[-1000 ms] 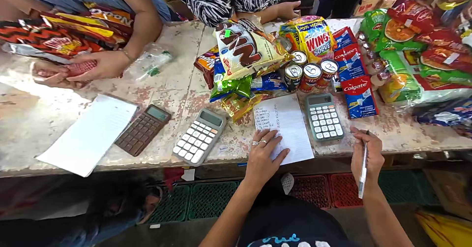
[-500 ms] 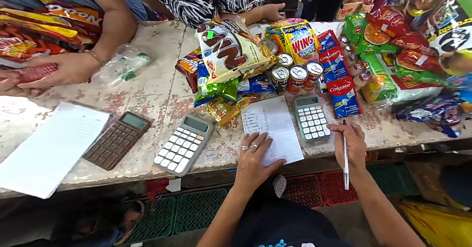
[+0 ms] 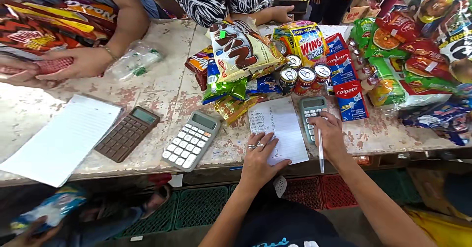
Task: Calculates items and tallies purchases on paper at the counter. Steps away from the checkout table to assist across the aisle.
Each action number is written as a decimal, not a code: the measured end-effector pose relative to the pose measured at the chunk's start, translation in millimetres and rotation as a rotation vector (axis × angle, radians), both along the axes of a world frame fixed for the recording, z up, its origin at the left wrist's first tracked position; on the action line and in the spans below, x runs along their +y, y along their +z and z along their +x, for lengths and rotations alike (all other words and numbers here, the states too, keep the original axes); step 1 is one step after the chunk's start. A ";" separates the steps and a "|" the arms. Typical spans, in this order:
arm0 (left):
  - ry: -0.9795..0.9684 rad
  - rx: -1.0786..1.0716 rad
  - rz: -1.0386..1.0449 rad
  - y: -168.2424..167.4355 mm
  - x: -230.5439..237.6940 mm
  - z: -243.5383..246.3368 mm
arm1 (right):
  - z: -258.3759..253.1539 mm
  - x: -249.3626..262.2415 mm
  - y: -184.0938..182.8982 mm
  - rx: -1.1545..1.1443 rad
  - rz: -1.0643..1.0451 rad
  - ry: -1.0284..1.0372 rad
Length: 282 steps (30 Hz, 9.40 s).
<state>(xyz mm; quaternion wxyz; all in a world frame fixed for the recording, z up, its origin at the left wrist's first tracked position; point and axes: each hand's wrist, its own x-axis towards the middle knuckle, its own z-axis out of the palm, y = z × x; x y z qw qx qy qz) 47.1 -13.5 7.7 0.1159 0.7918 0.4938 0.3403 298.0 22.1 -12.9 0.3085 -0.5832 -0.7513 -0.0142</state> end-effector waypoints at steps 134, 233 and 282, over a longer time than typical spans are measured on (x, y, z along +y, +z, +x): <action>-0.172 -0.200 0.102 -2.3 -10.1 -15.3 | 31.9 -41.4 4.9 0.113 0.026 -0.176; -0.168 -0.246 0.218 -9.6 -8.8 -11.6 | 28.4 -51.0 21.7 0.237 0.132 -0.207; -0.223 -0.286 0.210 -13.4 -10.8 -17.8 | -13.1 -23.0 15.1 0.048 0.052 -0.082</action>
